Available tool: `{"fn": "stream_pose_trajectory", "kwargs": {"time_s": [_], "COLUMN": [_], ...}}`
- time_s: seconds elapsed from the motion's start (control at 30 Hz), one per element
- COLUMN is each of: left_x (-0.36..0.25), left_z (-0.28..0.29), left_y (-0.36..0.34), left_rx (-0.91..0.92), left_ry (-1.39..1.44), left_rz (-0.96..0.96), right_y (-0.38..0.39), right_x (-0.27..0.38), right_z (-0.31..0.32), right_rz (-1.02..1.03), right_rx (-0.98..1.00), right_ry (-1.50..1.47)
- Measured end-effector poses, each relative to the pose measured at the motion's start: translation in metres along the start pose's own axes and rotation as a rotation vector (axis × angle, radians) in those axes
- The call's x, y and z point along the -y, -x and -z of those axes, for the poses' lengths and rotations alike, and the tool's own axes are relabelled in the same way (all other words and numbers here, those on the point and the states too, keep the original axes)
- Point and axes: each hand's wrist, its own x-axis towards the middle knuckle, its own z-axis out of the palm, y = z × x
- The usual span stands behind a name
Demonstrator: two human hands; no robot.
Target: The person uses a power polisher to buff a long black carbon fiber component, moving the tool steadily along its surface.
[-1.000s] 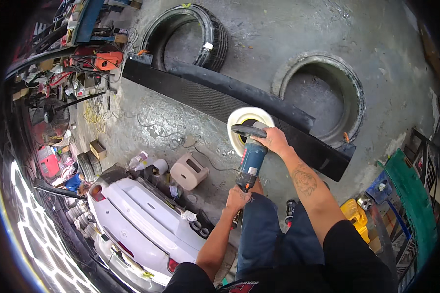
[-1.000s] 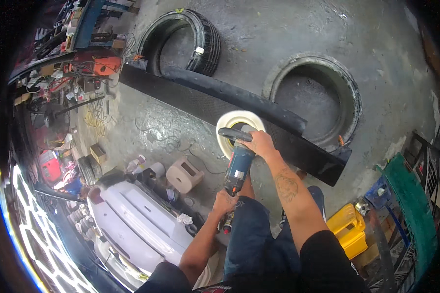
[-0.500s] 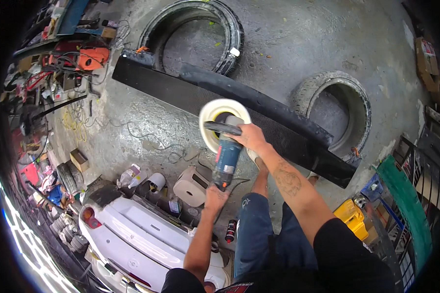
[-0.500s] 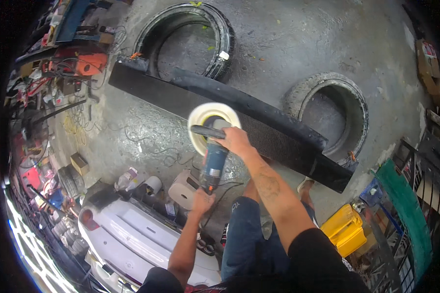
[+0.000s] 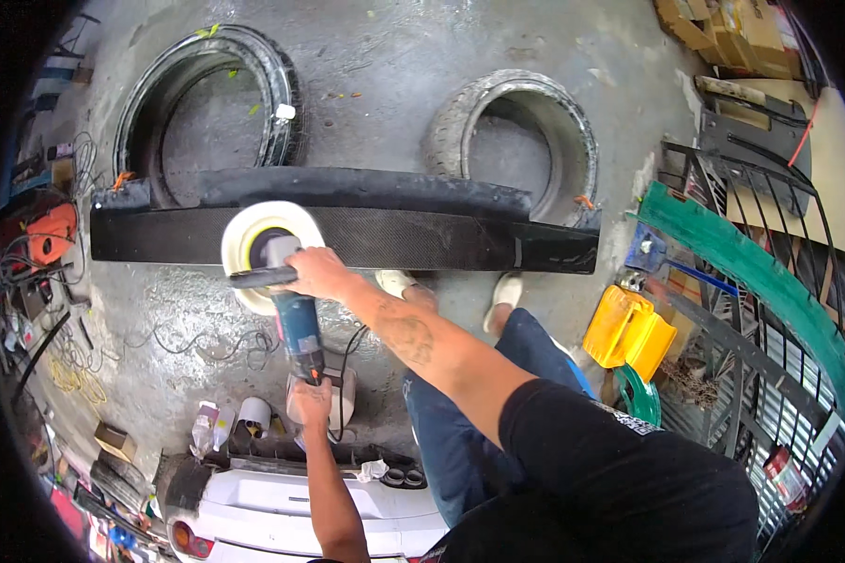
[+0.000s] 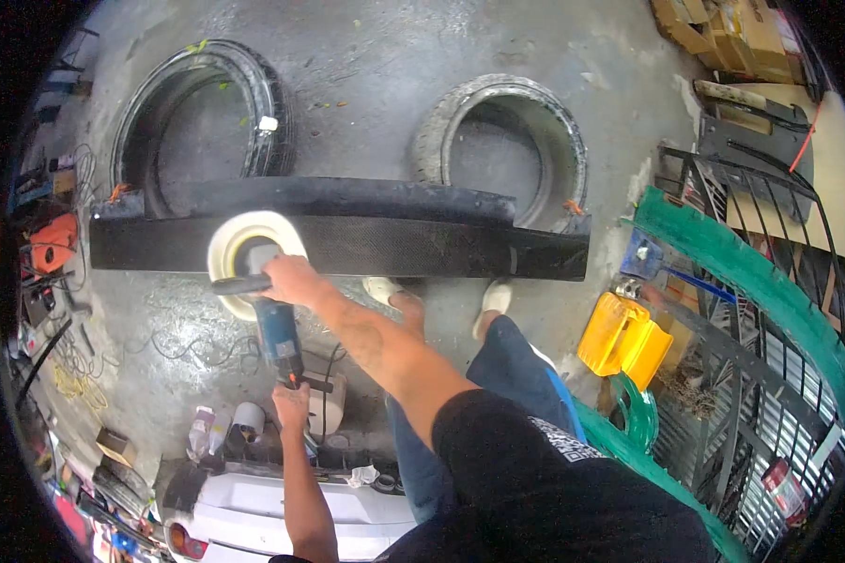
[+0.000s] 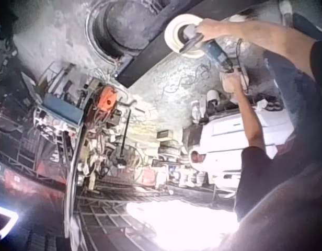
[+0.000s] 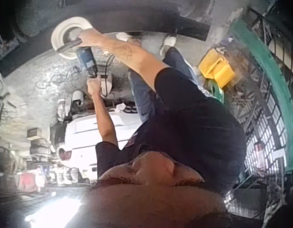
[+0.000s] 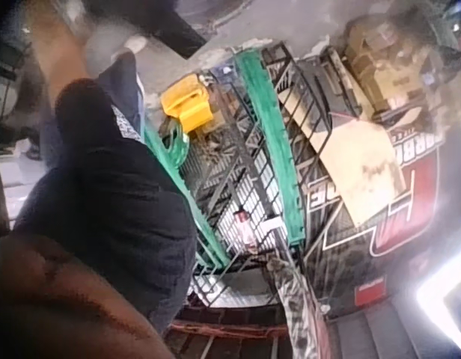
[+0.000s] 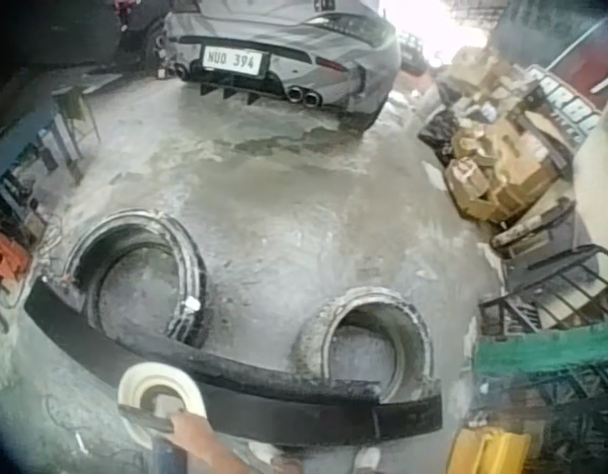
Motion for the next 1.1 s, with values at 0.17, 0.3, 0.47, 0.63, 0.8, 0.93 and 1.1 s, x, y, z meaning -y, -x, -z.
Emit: {"fn": "stream_pose_trajectory", "kwargs": {"time_s": [0.17, 0.3, 0.47, 0.63, 0.8, 0.93, 1.1], "left_x": [-0.032, -0.081, -0.145, -0.214, -0.244, -0.247, -0.134], "left_z": [-0.049, -0.057, -0.070, -0.104, -0.146, -0.123, -0.053], "left_y": [0.041, 0.059, 0.068, 0.087, 0.102, 0.110, 0.072], "left_rx": [0.081, 0.224, 0.353, 0.480, 0.497, 0.476, 0.210], "left_ry": [-0.128, -0.176, -0.239, -0.377, -0.407, -0.363, -0.477], "left_rz": [-0.184, -0.158, -0.266, -0.293, -0.437, -0.350, -0.621], "right_y": [0.110, 0.199, 0.282, 0.346, 0.388, 0.370, 0.282], "right_x": [-0.058, -0.109, -0.155, -0.200, -0.249, -0.243, -0.167], "right_z": [0.041, 0.059, 0.090, 0.123, 0.146, 0.130, 0.102], "right_rz": [-0.251, -0.435, -0.528, -0.559, -0.626, -0.561, -0.461], "right_rx": [0.046, -0.065, -0.314, -0.535, -0.533, -0.519, -0.284], "right_ry": [-0.051, -0.167, -0.262, -0.369, -0.385, -0.340, -0.464]}}
